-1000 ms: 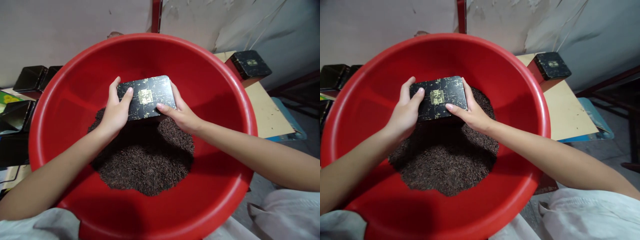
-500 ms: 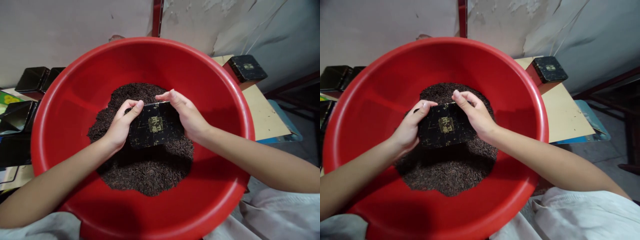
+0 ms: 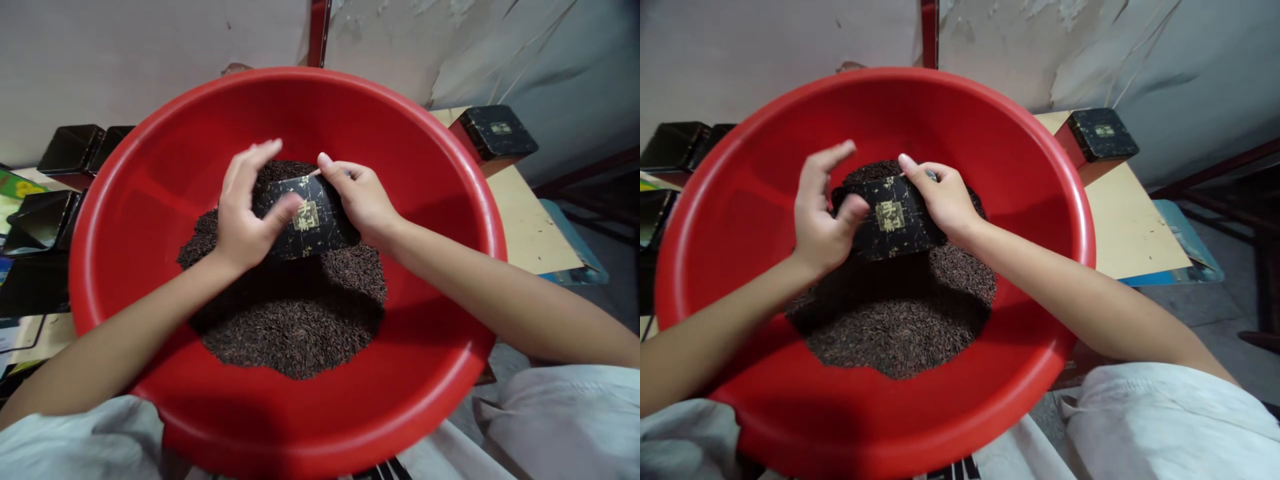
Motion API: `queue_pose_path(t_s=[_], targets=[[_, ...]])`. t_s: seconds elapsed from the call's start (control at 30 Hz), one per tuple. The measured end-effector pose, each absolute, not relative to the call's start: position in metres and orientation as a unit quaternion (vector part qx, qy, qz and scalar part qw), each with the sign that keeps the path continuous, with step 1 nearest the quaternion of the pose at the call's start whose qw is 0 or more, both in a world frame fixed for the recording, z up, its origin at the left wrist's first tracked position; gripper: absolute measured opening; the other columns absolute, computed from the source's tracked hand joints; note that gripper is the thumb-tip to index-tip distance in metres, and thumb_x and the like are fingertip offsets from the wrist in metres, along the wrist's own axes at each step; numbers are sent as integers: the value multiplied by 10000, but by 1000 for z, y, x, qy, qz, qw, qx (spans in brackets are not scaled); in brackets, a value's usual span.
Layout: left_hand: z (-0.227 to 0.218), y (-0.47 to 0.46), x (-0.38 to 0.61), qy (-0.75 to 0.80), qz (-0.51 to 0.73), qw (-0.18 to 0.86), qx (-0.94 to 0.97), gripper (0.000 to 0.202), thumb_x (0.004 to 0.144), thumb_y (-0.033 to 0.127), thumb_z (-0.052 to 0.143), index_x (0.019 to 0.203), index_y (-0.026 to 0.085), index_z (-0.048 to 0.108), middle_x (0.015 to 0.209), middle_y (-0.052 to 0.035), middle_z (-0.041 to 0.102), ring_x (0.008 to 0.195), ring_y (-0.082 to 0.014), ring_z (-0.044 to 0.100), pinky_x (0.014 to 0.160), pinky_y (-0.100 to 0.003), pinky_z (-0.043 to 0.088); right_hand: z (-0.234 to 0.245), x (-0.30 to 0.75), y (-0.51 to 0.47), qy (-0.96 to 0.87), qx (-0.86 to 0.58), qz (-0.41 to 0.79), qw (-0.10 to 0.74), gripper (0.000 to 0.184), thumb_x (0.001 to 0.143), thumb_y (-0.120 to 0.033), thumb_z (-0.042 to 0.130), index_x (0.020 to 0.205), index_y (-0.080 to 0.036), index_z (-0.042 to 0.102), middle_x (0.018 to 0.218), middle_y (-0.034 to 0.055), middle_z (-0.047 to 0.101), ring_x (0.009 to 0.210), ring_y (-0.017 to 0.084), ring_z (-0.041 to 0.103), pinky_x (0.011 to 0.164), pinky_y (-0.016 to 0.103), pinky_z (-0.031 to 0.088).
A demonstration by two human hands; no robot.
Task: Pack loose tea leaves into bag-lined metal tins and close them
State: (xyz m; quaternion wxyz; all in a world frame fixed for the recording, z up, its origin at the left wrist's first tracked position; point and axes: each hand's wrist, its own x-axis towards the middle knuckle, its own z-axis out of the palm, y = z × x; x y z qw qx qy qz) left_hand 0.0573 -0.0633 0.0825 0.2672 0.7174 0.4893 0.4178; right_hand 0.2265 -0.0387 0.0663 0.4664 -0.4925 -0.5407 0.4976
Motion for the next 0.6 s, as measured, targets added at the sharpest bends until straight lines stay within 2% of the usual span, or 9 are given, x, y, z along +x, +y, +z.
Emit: queue_pose_path(t_s=[0.07, 0.13, 0.2, 0.3, 0.37, 0.47, 0.6], targets=[[90, -61, 56, 453, 301, 185, 818, 962, 527, 698, 788, 1325, 253, 487, 1493, -107, 379, 1409, -398, 262, 1171, -565, 202, 64, 227, -32, -543, -482, 503, 469, 638, 695, -822, 523, 797, -202, 636, 810, 28, 624, 862, 178, 606, 792, 331, 498], [92, -59, 53, 444, 205, 126, 863, 1068, 490, 592, 858, 1400, 272, 402, 1540, -121, 284, 1421, -437, 195, 1159, -628, 150, 61, 230, -28, -566, -460, 492, 475, 674, 679, -844, 507, 863, -209, 639, 907, 33, 644, 945, 188, 611, 870, 345, 495], [91, -56, 49, 448, 160, 85, 876, 1047, 552, 503, 853, 1440, 285, 345, 1524, -138, 287, 1402, -442, 217, 1135, -640, 197, 59, 237, -26, -614, -418, 475, 471, 756, 588, -852, 580, 1012, -228, 626, 1093, 35, 633, 1078, 212, 589, 977, 376, 461], [88, -49, 39, 422, 134, 58, 895, 1095, 581, 468, 822, 1489, 245, 253, 1449, -179, 341, 1314, -452, 318, 1069, -648, 305, 54, 249, -26, -704, -348, 450, 425, 1126, 321, -766, 772, 1274, -236, 493, 1375, 77, 489, 1272, 279, 481, 1095, 443, 376], [86, -46, 33, 394, 130, 38, 909, 1113, 603, 462, 793, 1510, 239, 187, 1390, -177, 378, 1248, -453, 370, 1025, -654, 351, 51, 255, -27, -747, -324, 426, 395, 1297, 239, -697, 822, 1360, -200, 401, 1466, 129, 385, 1351, 316, 396, 1140, 475, 317], [85, -46, 28, 350, 144, -3, 925, 1146, 628, 444, 749, 1525, 289, 53, 1321, -148, 401, 1164, -449, 413, 967, -655, 398, 48, 260, -35, -789, -312, 376, 372, 1298, 303, -696, 800, 1389, -146, 348, 1489, 168, 331, 1385, 336, 346, 1171, 476, 283], [99, -55, 34, 292, 157, -38, 943, 1073, 669, 390, 666, 1513, 324, 7, 1239, -141, 408, 1095, -451, 446, 904, -645, 435, 48, 264, -55, -822, -312, 299, 371, 1125, 470, -684, 723, 1355, -115, 326, 1408, 160, 397, 1347, 337, 389, 1163, 426, 323]])
